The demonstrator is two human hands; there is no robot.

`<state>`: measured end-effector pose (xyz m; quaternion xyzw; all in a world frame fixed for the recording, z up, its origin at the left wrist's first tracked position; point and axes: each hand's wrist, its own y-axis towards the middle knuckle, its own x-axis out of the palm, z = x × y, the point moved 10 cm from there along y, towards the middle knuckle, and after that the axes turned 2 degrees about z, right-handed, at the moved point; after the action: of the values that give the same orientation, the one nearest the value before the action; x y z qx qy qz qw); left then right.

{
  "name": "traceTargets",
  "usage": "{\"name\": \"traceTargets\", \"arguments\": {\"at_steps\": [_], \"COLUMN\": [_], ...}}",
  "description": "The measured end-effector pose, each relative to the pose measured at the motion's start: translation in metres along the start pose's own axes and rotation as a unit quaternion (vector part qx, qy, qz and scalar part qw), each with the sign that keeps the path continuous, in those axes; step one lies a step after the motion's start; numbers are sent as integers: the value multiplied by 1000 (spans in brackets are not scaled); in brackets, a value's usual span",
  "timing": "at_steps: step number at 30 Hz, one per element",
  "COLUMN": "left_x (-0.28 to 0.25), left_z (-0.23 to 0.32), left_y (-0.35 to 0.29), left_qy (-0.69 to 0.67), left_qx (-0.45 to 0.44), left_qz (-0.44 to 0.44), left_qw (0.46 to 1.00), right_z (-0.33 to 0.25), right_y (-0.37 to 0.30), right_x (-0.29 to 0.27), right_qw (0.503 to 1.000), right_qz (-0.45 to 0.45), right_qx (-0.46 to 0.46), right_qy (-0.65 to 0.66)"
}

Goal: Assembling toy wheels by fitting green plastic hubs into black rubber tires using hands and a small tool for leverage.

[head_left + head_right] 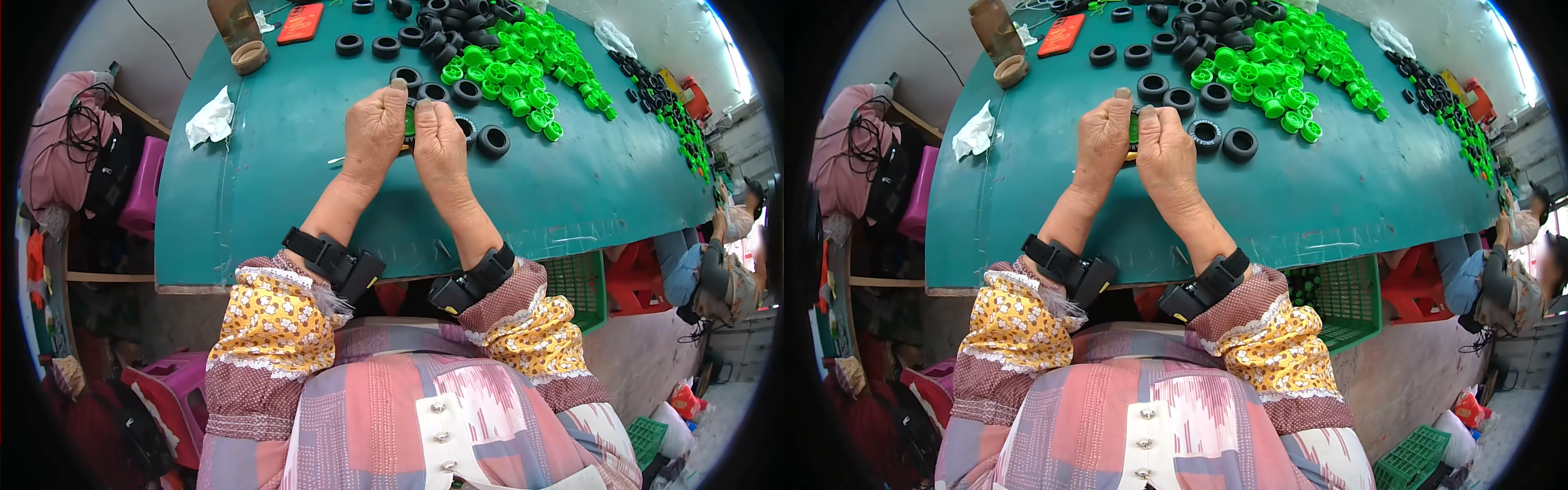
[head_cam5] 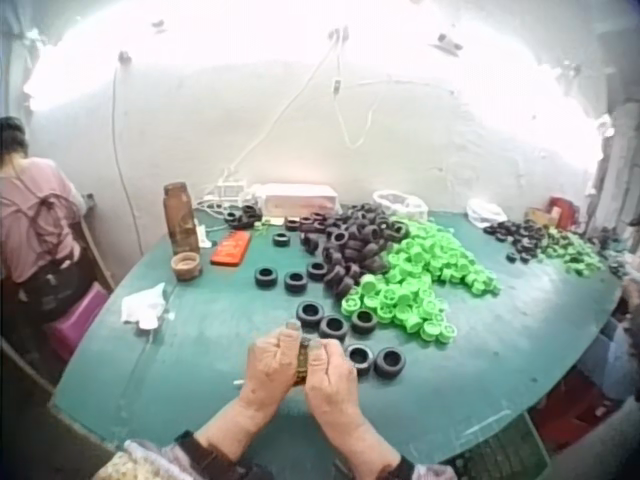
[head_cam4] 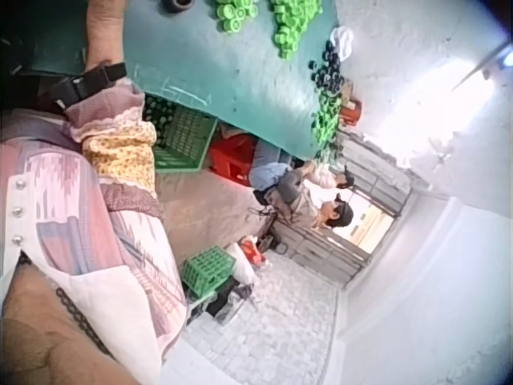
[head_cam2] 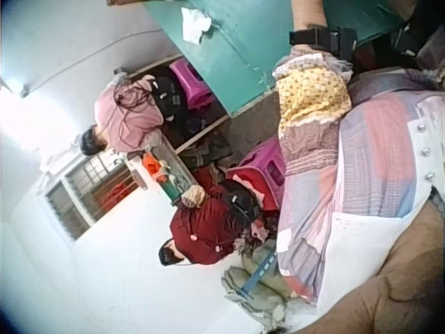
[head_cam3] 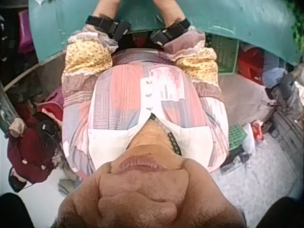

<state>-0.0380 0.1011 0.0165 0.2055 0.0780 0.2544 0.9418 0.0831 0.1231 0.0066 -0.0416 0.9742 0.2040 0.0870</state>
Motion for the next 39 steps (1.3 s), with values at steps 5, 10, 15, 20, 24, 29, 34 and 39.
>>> {"name": "traceTargets", "arguments": {"at_steps": [5, 10, 15, 20, 24, 29, 34, 39], "left_x": [2, 7, 1, -7, -15, -4, -4, 4], "left_z": [8, 5, -9, -28, -23, -3, -9, -27], "left_y": [-3, 0, 5, -8, 0, -4, -5, -11], "left_qy": [10, 35, -43, -168, -20, 16, 2, -143], "left_qx": [7, 0, -61, -162, -73, -15, -28, -189], "left_qz": [11, -1, 15, 71, 47, 2, 5, -24], "left_qw": [1000, 999, 997, 970, 996, 1000, 1000, 971], "right_z": [26, 29, 29, 12, 13, 12, 24, 20], "right_y": [-6, -21, -22, -19, -10, 0, -17, -9], "right_x": [6, 20, 24, 23, 15, 5, 18, 11], "right_qw": [976, 898, 907, 963, 985, 996, 939, 940], "right_qz": [-23, -86, -78, -61, -95, -55, -122, -72], "right_qx": [118, 271, 268, 160, 135, 63, 225, 205], "right_qy": [182, 336, 315, 209, 59, 38, 230, 265]}}
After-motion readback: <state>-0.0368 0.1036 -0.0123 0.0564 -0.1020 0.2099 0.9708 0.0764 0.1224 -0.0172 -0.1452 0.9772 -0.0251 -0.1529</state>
